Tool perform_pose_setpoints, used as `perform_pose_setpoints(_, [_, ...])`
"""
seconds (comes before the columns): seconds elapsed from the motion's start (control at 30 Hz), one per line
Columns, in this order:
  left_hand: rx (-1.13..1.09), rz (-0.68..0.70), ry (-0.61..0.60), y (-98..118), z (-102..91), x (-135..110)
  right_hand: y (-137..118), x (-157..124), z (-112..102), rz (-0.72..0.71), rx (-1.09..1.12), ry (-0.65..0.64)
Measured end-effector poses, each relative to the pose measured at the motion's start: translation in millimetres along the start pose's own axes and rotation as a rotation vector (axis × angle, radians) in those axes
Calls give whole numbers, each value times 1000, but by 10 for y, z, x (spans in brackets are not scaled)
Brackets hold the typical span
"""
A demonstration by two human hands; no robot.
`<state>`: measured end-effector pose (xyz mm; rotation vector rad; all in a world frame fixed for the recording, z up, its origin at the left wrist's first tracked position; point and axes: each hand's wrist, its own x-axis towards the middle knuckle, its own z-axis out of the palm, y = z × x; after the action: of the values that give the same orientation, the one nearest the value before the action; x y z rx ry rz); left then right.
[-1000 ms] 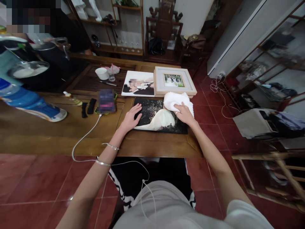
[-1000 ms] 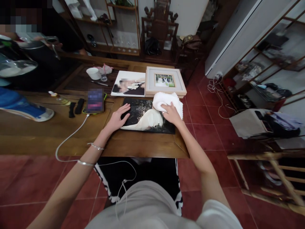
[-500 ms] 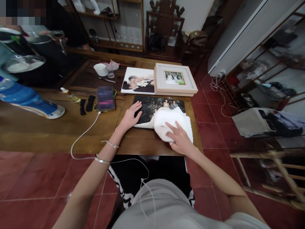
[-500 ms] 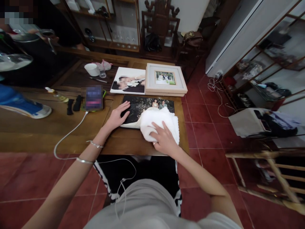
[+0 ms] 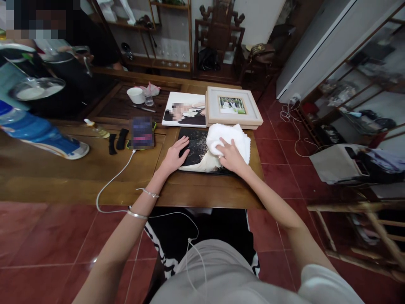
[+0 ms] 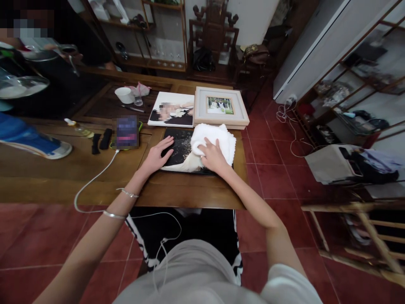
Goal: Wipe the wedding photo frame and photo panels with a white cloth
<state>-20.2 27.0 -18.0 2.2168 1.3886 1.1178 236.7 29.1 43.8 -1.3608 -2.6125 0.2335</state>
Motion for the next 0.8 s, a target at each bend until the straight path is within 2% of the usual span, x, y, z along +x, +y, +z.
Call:
perform_pose_setpoints(0.17, [12,15,6,-6,12,0,-461,-585,74,-196,77,-59])
perform_pose_setpoints(0.3, [22,17,0,-8,8,7,-580,-793,95,-312,107,-78])
perform_pose_setpoints(0.4, [17,16,-6,-5,1,8,-483,-660,76,-297,112,-65])
perform_pose_setpoints(0.57, [8,20,-4,0,2,7,-204,-117,27,-128,63,-52])
perform_pose_setpoints(0.67, [3,15,-1,0,7,5,-86,178,33,-78,21,-16])
perform_pose_setpoints(0.8, [-4,3,-10,-3,7,1,-83,315,71,-79,-20,28])
